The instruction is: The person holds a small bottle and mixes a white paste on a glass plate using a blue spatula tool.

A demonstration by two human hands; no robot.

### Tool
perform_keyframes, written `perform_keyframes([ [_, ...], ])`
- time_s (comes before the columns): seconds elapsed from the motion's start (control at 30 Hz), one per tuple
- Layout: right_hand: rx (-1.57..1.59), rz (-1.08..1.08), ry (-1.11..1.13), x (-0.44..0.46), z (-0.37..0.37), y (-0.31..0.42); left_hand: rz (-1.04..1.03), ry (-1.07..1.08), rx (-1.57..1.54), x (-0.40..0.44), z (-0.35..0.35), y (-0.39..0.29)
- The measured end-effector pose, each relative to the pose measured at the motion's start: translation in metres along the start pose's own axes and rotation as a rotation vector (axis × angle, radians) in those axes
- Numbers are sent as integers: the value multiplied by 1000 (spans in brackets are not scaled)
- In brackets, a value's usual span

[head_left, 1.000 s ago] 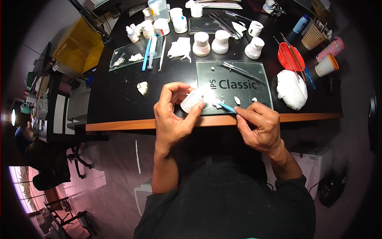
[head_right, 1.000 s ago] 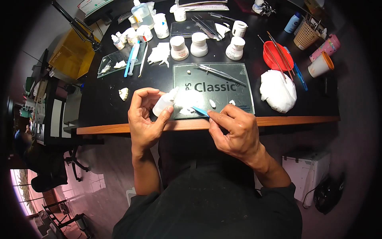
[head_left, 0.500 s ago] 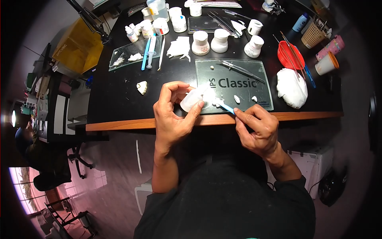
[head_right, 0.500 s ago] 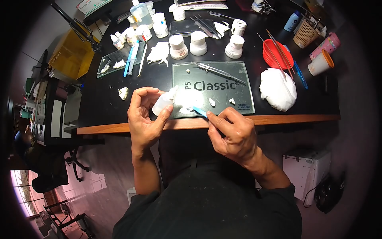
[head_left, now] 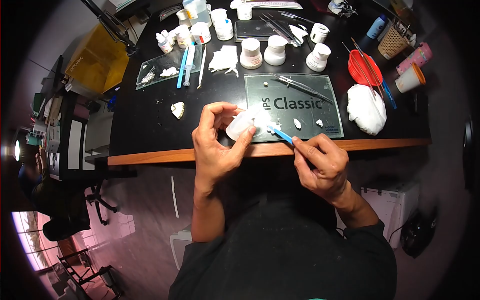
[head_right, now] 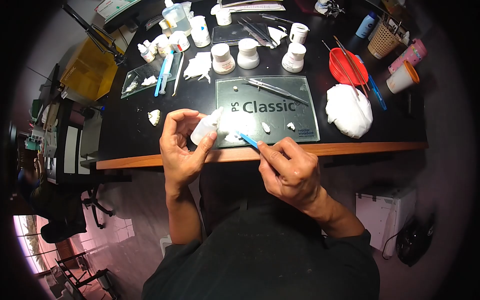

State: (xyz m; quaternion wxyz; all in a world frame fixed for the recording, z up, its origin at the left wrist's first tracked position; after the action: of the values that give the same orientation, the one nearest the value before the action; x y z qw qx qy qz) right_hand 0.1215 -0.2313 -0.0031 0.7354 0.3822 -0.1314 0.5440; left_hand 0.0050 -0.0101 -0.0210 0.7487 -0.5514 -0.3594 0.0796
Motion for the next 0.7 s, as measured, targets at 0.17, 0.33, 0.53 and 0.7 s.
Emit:
perform_keyframes([
  [0.17, 30, -27, 0, 2, 4, 1, -13, 3, -6, 0, -1, 1],
  [0.33, 44, -25, 5, 4, 6, 0, -14, 7, 2, 0, 0, 2],
  [0.53, 24, -85, -43, 1, 13, -2, 7, 8, -37, 0, 0, 1],
  [0.7, 6, -148, 13, -4, 13, 2, 4, 17, -58, -1, 0, 2],
])
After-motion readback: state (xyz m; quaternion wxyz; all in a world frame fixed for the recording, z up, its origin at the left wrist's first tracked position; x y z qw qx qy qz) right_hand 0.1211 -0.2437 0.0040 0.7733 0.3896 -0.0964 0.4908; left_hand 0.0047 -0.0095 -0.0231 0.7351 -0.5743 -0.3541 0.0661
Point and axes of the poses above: each hand's wrist, its own x-axis towards the middle knuckle, its own z-axis out of the back of the hand, y = z × x, the point moved 1 cm from there along x, towards the middle knuckle, and after that the axes turned 3 degrees about y, right-handed, at the moved point
